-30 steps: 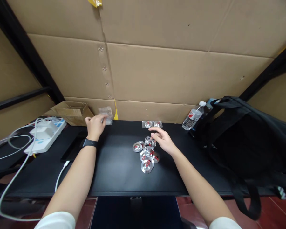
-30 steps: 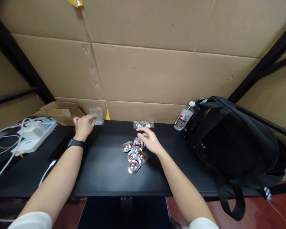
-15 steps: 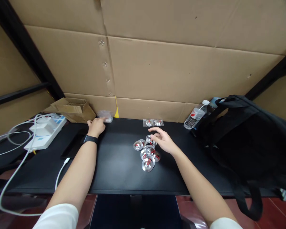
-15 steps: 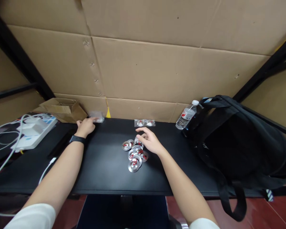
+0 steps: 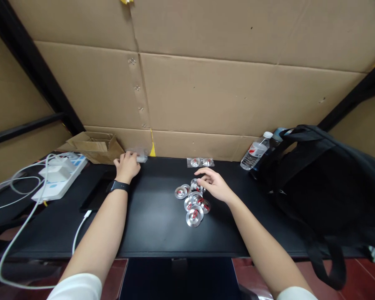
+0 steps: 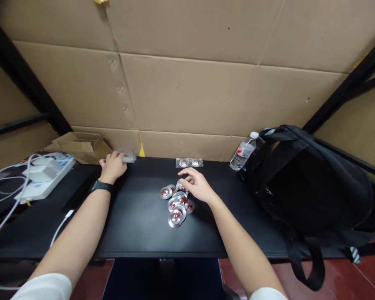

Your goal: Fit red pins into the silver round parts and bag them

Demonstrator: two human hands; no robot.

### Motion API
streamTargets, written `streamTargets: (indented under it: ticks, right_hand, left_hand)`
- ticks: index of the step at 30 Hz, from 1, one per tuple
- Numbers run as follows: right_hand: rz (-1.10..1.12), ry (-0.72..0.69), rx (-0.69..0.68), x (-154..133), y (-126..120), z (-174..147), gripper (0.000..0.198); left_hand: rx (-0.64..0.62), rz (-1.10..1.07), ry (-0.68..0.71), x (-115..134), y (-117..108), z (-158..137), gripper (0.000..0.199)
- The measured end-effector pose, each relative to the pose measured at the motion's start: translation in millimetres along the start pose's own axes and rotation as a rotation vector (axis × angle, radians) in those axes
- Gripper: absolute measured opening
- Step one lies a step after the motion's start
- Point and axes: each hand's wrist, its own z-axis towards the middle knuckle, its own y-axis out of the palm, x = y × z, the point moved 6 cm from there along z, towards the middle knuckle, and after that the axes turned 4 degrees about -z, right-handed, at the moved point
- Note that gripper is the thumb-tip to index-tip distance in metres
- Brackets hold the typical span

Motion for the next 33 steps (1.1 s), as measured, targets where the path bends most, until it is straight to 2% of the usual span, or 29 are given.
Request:
streamTargets:
  ticks: [2,4,8,11,14,18,23,27,33]
  right_hand:
    - [-0.028,-0.006,0.013,-1,-2,0,0.024]
    - [-0.05,-0.008,0.027,-2,-4,0,0.023]
    - [-0.081,0.035,0.057,1,-8,0,0.028]
    - [-0.081,0.054,0.068,3,-10,0,0.03]
    - [-0.084,0.034,0.071,2,-10,0,0.029]
    - [-0.107,-0.005,0.07,-3,-9,0,0.032]
    - [-0.122,-0.014,0.063,-4,-8,-1,0.032]
    - [-0.154,-0.016,0.053,-2,-8,0,0.027]
    - [-0.186,-0.032,0.029,-4,-6,0,0.022]
  left_hand:
    - [0.095,-0.034,0.004,24,-8,-5,0.041]
    - [0.091,-0.108,0.11,60,-5,-13,0.04]
    - [-0.158,-0.261,0.55,143,30,-39,0.045]
    - [-0.325,-0.306,0.666,174,55,-53,0.045]
    - [-0.429,-0.312,0.684,182,66,-59,0.048]
    - [-0.447,-0.299,0.687,183,65,-61,0.053]
    - [-0.307,-0.224,0.678,180,54,-58,0.054]
    - [-0.176,-0.113,0.638,168,44,-52,0.048]
    - [-0.127,-0.063,0.631,157,36,-49,0.033]
